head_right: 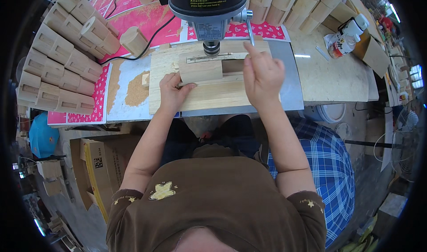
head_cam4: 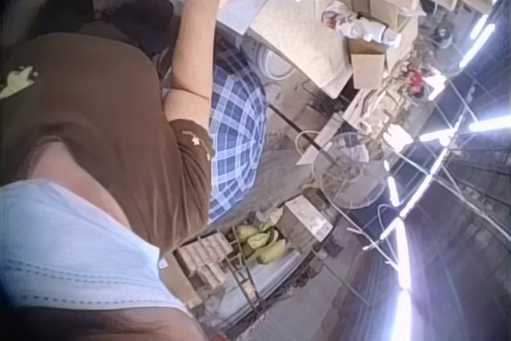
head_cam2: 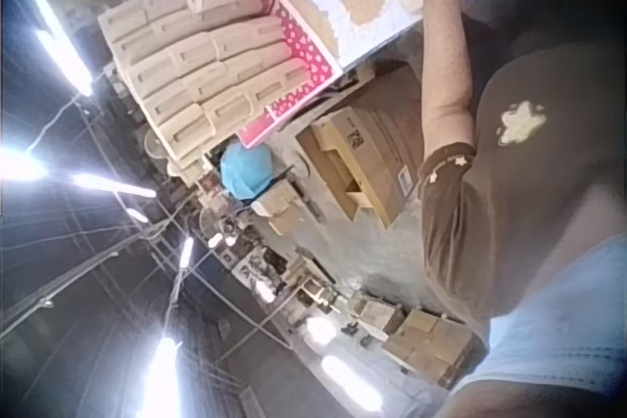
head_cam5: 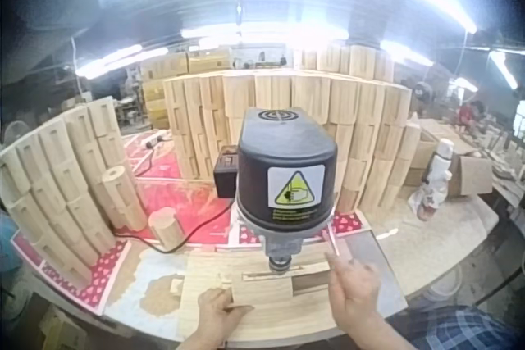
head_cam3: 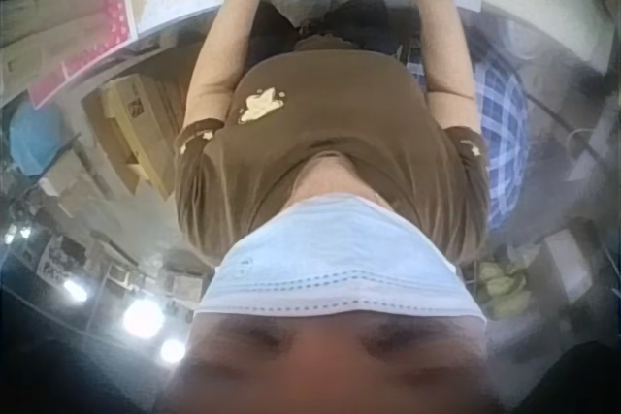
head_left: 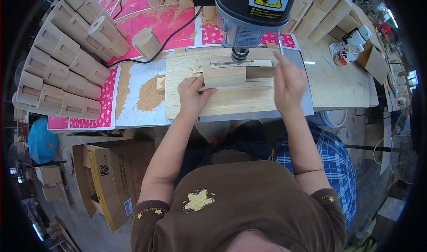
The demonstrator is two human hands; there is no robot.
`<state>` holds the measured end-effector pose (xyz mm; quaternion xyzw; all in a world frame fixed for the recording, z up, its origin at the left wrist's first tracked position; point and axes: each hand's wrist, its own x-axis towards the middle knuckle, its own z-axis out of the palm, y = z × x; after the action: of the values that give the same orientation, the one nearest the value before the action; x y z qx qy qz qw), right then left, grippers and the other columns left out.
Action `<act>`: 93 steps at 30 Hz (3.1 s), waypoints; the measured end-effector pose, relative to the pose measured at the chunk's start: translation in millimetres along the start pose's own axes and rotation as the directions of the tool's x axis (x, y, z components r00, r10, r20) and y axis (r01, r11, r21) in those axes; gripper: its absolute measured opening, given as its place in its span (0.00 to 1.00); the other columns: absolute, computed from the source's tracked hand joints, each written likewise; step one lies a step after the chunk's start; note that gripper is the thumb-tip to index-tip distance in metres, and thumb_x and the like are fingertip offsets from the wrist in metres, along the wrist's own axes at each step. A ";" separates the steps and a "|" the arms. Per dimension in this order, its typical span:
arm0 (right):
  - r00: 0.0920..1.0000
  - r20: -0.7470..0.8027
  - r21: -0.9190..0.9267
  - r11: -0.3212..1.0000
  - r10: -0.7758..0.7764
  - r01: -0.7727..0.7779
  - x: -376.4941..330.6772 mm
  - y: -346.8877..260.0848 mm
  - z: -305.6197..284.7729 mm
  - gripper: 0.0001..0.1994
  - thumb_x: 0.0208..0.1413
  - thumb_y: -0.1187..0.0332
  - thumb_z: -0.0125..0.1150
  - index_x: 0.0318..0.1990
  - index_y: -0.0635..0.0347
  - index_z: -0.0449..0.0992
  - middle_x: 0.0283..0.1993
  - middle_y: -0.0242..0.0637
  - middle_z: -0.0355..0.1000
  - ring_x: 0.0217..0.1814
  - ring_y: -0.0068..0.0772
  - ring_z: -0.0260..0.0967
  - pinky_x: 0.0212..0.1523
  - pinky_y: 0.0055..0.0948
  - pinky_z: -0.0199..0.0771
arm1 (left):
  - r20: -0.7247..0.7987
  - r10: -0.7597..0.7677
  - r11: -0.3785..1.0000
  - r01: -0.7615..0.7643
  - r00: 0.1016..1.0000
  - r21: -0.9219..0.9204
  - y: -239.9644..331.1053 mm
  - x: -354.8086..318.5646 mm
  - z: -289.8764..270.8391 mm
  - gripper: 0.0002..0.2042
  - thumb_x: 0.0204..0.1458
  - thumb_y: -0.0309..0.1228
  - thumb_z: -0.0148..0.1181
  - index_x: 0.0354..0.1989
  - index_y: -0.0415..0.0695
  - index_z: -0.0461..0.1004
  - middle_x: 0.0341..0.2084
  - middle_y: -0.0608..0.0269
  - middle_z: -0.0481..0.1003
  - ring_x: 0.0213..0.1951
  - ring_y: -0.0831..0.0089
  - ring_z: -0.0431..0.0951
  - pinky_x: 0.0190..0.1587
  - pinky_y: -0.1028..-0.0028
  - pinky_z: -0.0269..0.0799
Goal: The recorder uses a bench drill to bore holes into cylindrical and rectangular wood blocks, moving finished pieces onto a stack and selecting new ones from a pile.
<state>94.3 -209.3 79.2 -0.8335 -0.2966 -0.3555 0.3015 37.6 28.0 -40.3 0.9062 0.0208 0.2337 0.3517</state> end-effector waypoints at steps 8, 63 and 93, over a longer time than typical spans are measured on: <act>0.992 -0.096 0.054 0.994 -0.085 0.090 4.4 10.3 6.3 0.08 0.51 0.72 0.55 0.39 0.59 0.75 0.23 0.36 0.67 0.24 0.33 0.63 0.29 0.30 0.57 | 0.004 -0.011 1.000 0.011 1.000 0.007 -1.4 -0.1 0.0 0.26 0.29 0.36 0.72 0.43 0.46 0.76 0.23 0.69 0.71 0.32 0.69 0.69 0.43 0.67 0.57; 0.794 0.606 0.076 0.997 -0.043 -0.003 3.1 106.7 16.7 0.16 0.46 0.66 0.65 0.44 0.61 0.73 0.35 0.41 0.72 0.37 0.37 0.69 0.42 0.30 0.68 | 0.035 -0.047 0.934 0.056 0.998 -0.354 26.8 20.2 26.4 0.18 0.31 0.22 0.71 0.35 0.39 0.76 0.34 0.64 0.68 0.36 0.74 0.72 0.41 0.77 0.72; 0.724 0.621 0.425 0.646 0.301 -0.634 -65.7 36.6 -13.4 0.09 0.41 0.79 0.62 0.32 0.64 0.73 0.31 0.30 0.67 0.35 0.23 0.63 0.37 0.21 0.62 | -0.150 -0.031 0.590 0.139 0.988 0.795 -51.3 217.8 -367.7 0.23 0.30 0.47 0.68 0.31 0.40 0.78 0.34 0.49 0.73 0.38 0.59 0.73 0.42 0.68 0.69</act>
<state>77.2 -260.9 25.4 -0.7988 -0.2265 0.0817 0.5513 76.8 341.4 252.2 0.9495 0.1881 0.2361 -0.0852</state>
